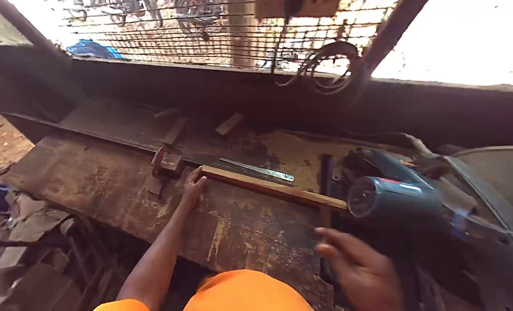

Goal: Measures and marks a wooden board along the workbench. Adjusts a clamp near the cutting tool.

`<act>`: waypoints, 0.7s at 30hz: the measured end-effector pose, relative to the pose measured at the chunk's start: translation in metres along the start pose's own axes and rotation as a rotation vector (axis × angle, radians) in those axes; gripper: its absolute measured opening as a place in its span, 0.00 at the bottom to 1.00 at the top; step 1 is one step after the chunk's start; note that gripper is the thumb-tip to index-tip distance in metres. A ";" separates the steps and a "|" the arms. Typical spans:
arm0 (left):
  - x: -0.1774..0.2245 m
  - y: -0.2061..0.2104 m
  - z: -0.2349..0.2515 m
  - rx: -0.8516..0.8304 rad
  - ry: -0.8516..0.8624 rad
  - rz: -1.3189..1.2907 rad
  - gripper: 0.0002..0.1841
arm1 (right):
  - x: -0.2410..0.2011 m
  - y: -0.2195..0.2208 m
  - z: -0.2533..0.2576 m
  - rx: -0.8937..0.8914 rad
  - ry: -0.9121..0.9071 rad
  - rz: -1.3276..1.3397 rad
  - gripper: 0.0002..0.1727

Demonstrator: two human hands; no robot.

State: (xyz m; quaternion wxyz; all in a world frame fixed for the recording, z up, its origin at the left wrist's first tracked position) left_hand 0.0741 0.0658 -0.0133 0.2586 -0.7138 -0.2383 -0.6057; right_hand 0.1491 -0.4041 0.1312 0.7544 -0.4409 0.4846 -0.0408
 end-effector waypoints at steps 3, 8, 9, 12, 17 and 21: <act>-0.004 -0.005 0.007 -0.031 0.014 0.016 0.26 | 0.036 0.131 0.018 -0.140 0.129 -0.251 0.16; -0.006 -0.010 0.013 -0.089 0.012 0.079 0.28 | 0.047 0.208 0.033 -0.221 0.152 -0.522 0.13; -0.006 -0.010 0.015 -0.093 0.012 0.091 0.28 | 0.046 0.213 0.038 -0.243 0.168 -0.546 0.14; -0.007 -0.010 0.018 -0.105 0.020 0.114 0.29 | 0.042 0.226 0.055 -0.281 0.215 -0.553 0.19; 0.019 -0.032 -0.003 -0.199 0.146 0.394 0.32 | 0.024 0.239 0.084 -0.196 0.241 -0.446 0.19; 0.025 -0.115 -0.027 0.032 0.349 0.847 0.26 | 0.008 0.247 0.082 -0.071 0.238 -0.395 0.18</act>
Point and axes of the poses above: each hand's wrist, its own z-axis towards the middle knuckle, its own y-axis out of the palm, x = y × z, the point moved 10 cm from there along z, towards the middle knuckle, and after that the axes turned 11 degrees about -z, right-handed, at the moved point
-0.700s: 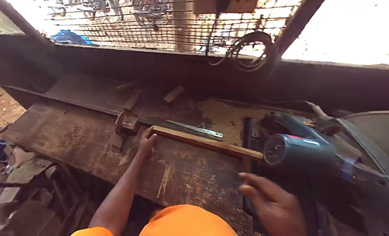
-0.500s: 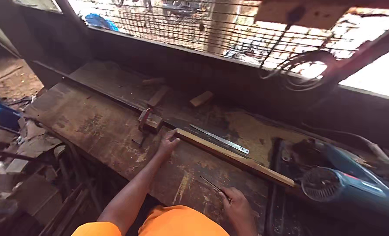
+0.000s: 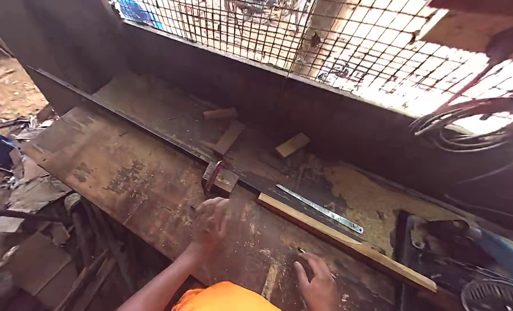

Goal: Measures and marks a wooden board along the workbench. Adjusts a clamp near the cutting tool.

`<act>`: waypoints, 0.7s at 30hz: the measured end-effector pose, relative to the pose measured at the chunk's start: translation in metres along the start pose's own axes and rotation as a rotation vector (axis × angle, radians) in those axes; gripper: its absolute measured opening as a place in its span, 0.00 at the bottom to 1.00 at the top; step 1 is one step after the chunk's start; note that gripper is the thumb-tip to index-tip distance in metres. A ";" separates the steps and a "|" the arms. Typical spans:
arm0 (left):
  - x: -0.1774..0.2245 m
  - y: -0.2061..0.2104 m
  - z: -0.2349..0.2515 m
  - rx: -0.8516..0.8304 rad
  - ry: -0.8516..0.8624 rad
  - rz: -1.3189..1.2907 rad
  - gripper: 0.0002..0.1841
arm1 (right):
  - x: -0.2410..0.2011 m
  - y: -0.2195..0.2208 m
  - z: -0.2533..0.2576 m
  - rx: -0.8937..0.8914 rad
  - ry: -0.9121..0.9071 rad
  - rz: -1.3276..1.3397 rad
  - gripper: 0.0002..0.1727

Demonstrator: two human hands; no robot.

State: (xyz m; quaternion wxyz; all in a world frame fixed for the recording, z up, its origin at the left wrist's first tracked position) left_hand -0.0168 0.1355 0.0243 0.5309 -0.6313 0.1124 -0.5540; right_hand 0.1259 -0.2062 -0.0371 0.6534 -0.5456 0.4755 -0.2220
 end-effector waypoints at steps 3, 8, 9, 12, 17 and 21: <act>-0.039 -0.016 -0.008 0.061 -0.006 0.137 0.36 | -0.021 0.010 -0.006 0.051 0.010 0.078 0.17; -0.040 -0.030 -0.005 0.187 -0.048 -0.060 0.38 | -0.087 0.024 0.011 -0.006 -0.049 0.259 0.15; -0.044 -0.034 0.001 0.208 -0.113 -0.113 0.37 | -0.102 0.025 0.020 -0.030 -0.081 0.289 0.15; -0.055 -0.035 0.033 0.089 -0.346 -0.226 0.32 | -0.147 0.023 0.045 -0.089 -0.157 0.337 0.13; -0.032 -0.064 0.074 -0.013 -0.285 -0.182 0.17 | -0.208 0.012 0.070 -0.131 -0.259 0.375 0.13; -0.025 -0.115 0.056 0.123 -0.269 -0.547 0.19 | -0.226 -0.009 0.076 -0.136 -0.235 0.609 0.23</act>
Point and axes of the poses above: each hand's wrist, its own z-axis towards the middle knuckle, its own y-axis out of the palm, x = y × z, the point moved 10 cm from there along z, towards the middle knuckle, and after that the axes turned 11 degrees about -z, right-handed, at the moved point
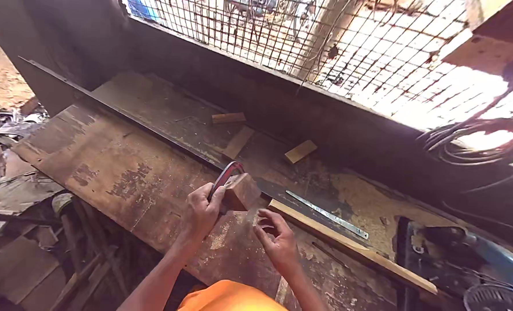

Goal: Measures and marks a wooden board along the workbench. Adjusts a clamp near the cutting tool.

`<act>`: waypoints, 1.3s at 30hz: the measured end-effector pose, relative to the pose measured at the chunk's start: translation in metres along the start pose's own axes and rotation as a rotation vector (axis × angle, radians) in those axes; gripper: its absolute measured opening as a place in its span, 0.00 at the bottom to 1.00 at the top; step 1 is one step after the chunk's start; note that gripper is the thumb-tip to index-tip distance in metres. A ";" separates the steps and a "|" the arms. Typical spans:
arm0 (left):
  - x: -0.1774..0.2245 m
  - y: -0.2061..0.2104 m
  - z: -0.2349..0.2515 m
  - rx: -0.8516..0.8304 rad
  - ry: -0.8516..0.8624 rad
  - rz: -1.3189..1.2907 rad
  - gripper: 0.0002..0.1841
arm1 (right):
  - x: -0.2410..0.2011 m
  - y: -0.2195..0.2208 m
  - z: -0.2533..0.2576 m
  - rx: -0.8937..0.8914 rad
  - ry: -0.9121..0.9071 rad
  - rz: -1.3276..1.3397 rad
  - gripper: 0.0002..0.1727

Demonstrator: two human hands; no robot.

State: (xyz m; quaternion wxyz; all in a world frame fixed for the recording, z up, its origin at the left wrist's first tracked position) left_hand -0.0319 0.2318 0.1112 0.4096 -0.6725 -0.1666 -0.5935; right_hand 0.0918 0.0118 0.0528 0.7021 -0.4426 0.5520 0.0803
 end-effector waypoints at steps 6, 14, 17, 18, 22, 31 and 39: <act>-0.025 0.011 -0.036 -0.150 -0.228 -0.722 0.18 | -0.022 0.010 0.003 -0.104 0.128 0.267 0.46; -0.060 0.036 -0.067 -0.186 -0.520 -1.236 0.20 | -0.027 0.015 -0.010 -0.184 0.123 0.461 0.54; -0.050 0.018 -0.058 -0.215 -0.416 -0.788 0.24 | -0.012 0.012 -0.015 -0.074 0.179 0.465 0.44; -0.045 0.012 -0.055 -0.221 -0.364 -0.662 0.25 | -0.006 0.013 -0.018 -0.068 0.180 0.458 0.42; -0.012 -0.006 -0.052 -0.170 -0.101 -0.070 0.23 | 0.022 0.031 -0.028 -0.085 0.225 0.404 0.24; -0.045 0.057 -0.088 -0.217 0.055 0.482 0.24 | 0.032 0.026 -0.047 -0.094 0.353 0.069 0.18; -0.051 0.068 -0.091 -0.321 -0.079 0.626 0.26 | 0.046 0.035 -0.063 -0.160 0.413 0.012 0.21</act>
Point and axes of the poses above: each hand's wrist, its own z-axis towards the middle knuckle, its own y-axis out of the palm, x = y × z, the point moved 10 cm from there along z, towards the middle knuckle, and after that the axes turned 11 degrees about -z, right-handed, at the moved point
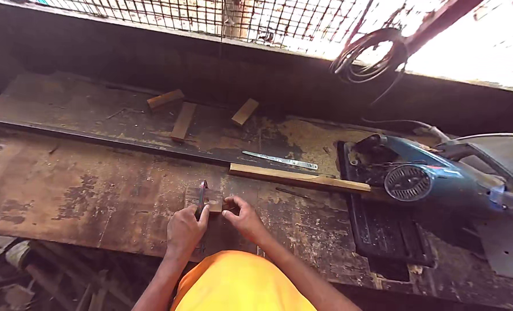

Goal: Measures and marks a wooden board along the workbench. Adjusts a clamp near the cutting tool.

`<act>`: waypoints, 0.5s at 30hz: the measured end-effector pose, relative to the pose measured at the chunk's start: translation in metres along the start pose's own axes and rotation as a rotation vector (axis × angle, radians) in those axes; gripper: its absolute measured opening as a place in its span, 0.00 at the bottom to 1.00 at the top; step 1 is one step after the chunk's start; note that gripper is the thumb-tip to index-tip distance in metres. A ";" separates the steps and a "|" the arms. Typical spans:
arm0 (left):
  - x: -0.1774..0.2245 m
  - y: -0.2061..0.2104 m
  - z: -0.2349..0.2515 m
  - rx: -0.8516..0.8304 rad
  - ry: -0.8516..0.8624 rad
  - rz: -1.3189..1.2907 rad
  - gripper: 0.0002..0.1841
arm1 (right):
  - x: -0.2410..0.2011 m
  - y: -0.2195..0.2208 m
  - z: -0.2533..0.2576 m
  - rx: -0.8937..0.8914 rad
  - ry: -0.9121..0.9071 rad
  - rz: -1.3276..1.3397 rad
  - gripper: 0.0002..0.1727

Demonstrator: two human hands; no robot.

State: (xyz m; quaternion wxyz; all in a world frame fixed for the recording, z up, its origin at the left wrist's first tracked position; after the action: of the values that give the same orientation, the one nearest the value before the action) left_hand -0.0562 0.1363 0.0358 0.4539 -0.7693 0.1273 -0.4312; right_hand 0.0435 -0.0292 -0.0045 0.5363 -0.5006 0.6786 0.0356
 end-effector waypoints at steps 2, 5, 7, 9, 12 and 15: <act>0.002 -0.001 0.002 -0.072 -0.053 0.079 0.28 | 0.008 0.007 0.000 -0.046 0.020 -0.010 0.23; 0.000 -0.005 0.003 -0.141 -0.104 0.184 0.32 | 0.018 0.016 -0.001 -0.117 0.045 -0.060 0.20; -0.003 -0.009 0.003 -0.133 -0.102 0.204 0.33 | 0.020 0.019 -0.002 -0.156 0.051 -0.093 0.17; -0.004 -0.012 0.003 -0.121 -0.084 0.217 0.35 | 0.022 0.020 -0.004 -0.179 0.061 -0.112 0.17; -0.002 -0.016 0.002 -0.084 -0.040 0.223 0.36 | 0.023 0.021 -0.006 -0.197 0.076 -0.155 0.17; 0.006 -0.026 0.001 0.001 0.038 0.144 0.32 | 0.018 0.019 -0.007 -0.213 0.074 -0.187 0.17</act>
State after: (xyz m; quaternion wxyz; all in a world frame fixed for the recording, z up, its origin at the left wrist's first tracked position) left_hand -0.0565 0.1475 0.0596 0.4814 -0.7496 0.1911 -0.4121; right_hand 0.0268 -0.0351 -0.0246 0.4557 -0.6169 0.6406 0.0387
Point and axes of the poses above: each hand's wrist, its own z-axis towards the middle knuckle, its own y-axis out of the palm, x = y × z, the point moved 10 cm from there along z, towards the middle knuckle, and after that the axes turned 11 degrees about -z, right-handed, at the moved point
